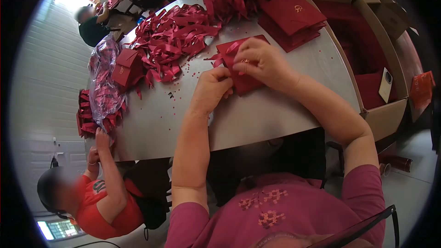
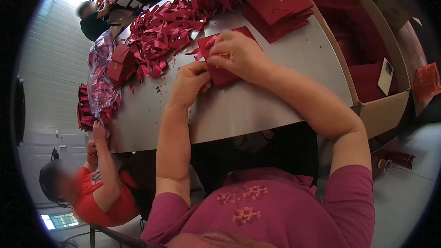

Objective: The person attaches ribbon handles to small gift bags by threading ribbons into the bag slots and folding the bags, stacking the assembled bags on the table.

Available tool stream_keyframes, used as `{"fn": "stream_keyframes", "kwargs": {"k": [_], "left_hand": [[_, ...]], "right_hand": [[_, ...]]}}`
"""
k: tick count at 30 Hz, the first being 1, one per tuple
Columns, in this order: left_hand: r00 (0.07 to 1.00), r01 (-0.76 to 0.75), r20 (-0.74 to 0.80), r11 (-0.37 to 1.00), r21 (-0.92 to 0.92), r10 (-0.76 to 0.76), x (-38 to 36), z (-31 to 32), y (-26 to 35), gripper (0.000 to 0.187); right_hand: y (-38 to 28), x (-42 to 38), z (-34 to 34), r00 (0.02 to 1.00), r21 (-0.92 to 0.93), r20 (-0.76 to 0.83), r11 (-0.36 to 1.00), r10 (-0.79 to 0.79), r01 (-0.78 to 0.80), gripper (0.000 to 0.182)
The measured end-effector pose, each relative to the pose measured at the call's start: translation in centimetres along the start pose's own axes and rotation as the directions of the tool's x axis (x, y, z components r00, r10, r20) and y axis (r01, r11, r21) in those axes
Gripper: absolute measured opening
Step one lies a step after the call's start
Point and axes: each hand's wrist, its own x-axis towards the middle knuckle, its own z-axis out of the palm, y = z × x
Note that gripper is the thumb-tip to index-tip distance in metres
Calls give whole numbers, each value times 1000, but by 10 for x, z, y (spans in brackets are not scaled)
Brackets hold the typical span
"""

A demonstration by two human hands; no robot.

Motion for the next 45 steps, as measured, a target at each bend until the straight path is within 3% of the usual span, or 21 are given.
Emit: {"fn": "stream_keyframes", "kwargs": {"k": [1,2,3,6,10,13,15,16,17,18,22,27,31,33,34,35,36,40,43,44,45], "left_hand": [[1000,-5,-16,1000,3,5,0,2,0,14],[999,-9,-35,1000,3,9,0,4,-2,14],[999,-12,-30,1000,-2,12,-1,4,-4,14],[997,-79,5,996,45,79,0,2,-3,14],[993,-115,24,992,52,114,-1,3,0,12],[994,-109,35,992,61,107,-3,4,3,10],[993,-110,41,992,57,108,-3,5,3,10],[994,-106,36,993,54,105,-3,5,2,12],[994,-104,30,993,51,102,-3,6,2,14],[994,-109,29,993,47,107,-3,6,2,14],[995,-88,40,995,48,87,-4,5,3,14],[996,-90,31,994,62,88,-3,5,2,15],[996,-85,12,994,73,84,-3,6,-1,15],[996,-91,8,993,68,91,-3,7,-1,15],[995,-98,12,993,58,98,-3,7,-2,14],[994,-104,16,993,47,104,-3,7,-3,14],[995,-103,16,994,46,102,-3,7,-3,14],[996,-90,21,995,45,89,-4,9,0,13],[996,-84,21,996,36,83,-3,9,-2,12],[997,-78,18,996,37,77,-3,9,-3,13],[997,-78,19,996,37,77,-3,9,-3,13]], "right_hand": [[-1,7,-7,972,-71,-195,990,-134,122,11],[1,11,-17,965,90,-250,994,78,-57,14],[7,10,-23,965,83,-250,995,78,-59,14],[24,9,-32,964,-327,-100,907,246,-266,21],[24,2,-30,922,-424,50,844,384,-329,29],[41,3,-25,954,-355,39,897,296,-264,25],[46,11,-28,907,68,78,905,415,-420,18],[45,12,-30,907,63,77,906,414,-419,18],[43,13,-33,836,418,164,731,524,-540,15],[39,14,-36,761,692,289,423,581,-586,13],[25,18,-50,712,691,389,326,585,-645,14],[22,17,-51,839,632,227,580,495,-513,46],[19,16,-51,835,599,239,602,496,-529,51],[21,14,-49,858,238,127,824,497,-513,46],[22,12,-45,858,236,128,824,498,-514,46],[25,9,-40,929,22,-17,929,370,-370,41],[29,7,-36,972,-212,-126,951,200,-223,36],[37,5,-31,986,-553,-144,820,78,-146,31],[30,9,-35,942,-372,-191,868,276,-329,22],[27,12,-39,850,99,-35,848,525,-520,21],[26,13,-42,732,502,224,568,644,-653,20]]}}
